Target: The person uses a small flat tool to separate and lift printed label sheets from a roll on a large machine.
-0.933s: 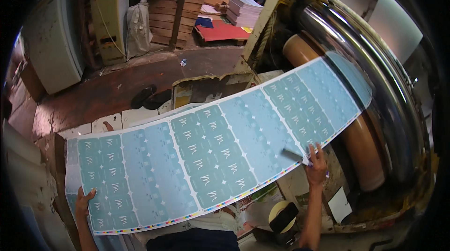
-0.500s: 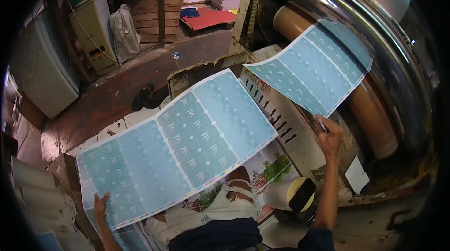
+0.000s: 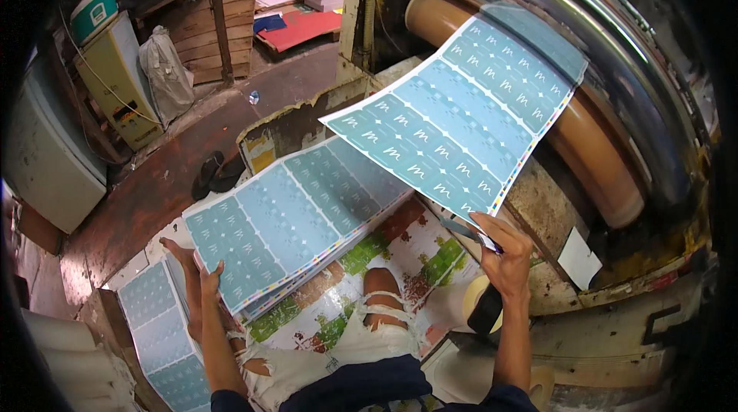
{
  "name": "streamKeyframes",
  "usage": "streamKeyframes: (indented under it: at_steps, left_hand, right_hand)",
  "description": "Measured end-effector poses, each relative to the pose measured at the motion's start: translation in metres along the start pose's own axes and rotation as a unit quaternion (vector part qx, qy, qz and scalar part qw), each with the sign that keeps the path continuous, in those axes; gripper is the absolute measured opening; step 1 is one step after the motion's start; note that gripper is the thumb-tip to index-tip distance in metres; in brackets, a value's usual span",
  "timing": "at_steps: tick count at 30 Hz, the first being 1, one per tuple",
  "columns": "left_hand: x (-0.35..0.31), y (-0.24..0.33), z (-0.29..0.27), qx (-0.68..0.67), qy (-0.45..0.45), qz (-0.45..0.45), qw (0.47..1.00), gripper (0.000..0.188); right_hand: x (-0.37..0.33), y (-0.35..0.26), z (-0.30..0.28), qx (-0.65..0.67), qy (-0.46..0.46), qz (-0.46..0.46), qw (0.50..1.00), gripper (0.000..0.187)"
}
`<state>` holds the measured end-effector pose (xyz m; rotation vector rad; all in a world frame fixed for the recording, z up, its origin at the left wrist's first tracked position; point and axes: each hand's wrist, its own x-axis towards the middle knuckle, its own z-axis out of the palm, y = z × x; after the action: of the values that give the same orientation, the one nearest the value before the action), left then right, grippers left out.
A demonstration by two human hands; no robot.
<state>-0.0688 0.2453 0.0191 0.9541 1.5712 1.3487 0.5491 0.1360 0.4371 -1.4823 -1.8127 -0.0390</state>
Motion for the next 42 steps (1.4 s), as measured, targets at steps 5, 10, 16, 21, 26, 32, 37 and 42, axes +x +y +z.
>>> streamKeyframes:
  at_steps: [5,10,16,21,26,32,37,42]
  left_hand:
    - [-0.045,0.031,0.055,0.381,0.040,-0.034,0.923,0.128]
    - [-0.136,0.024,0.089,0.619,-0.027,-0.163,0.767,0.156]
    - [-0.139,0.088,0.127,0.552,-0.035,-0.119,0.825,0.156]
    - [-0.136,0.124,0.150,0.663,0.025,-0.100,0.742,0.166]
    - [-0.150,0.247,0.246,-0.063,-0.365,-0.072,0.926,0.116]
    - [-0.166,0.356,0.301,-0.401,-0.298,-0.221,0.837,0.060]
    - [-0.172,0.338,0.287,-0.243,-0.204,-0.106,0.942,0.048]
    - [-0.185,0.303,0.245,-0.165,-0.144,-0.076,0.973,0.047]
  right_hand:
    - [-0.018,-0.016,-0.003,0.012,-0.002,0.047,0.999,0.051]
    - [-0.017,-0.025,0.003,0.057,-0.025,0.068,0.996,0.050]
    - [-0.020,-0.020,-0.013,0.046,-0.023,0.091,0.995,0.044]
    - [-0.001,-0.049,0.009,0.099,-0.078,0.050,0.991,0.052]
    - [-0.014,-0.062,0.013,0.096,-0.138,0.067,0.983,0.055]
    - [-0.016,-0.075,0.025,0.093,-0.208,0.053,0.972,0.059]
    - [-0.051,-0.003,0.007,0.316,-0.100,0.140,0.933,0.039]
    - [-0.138,0.170,-0.045,0.059,0.205,0.545,0.811,0.027]
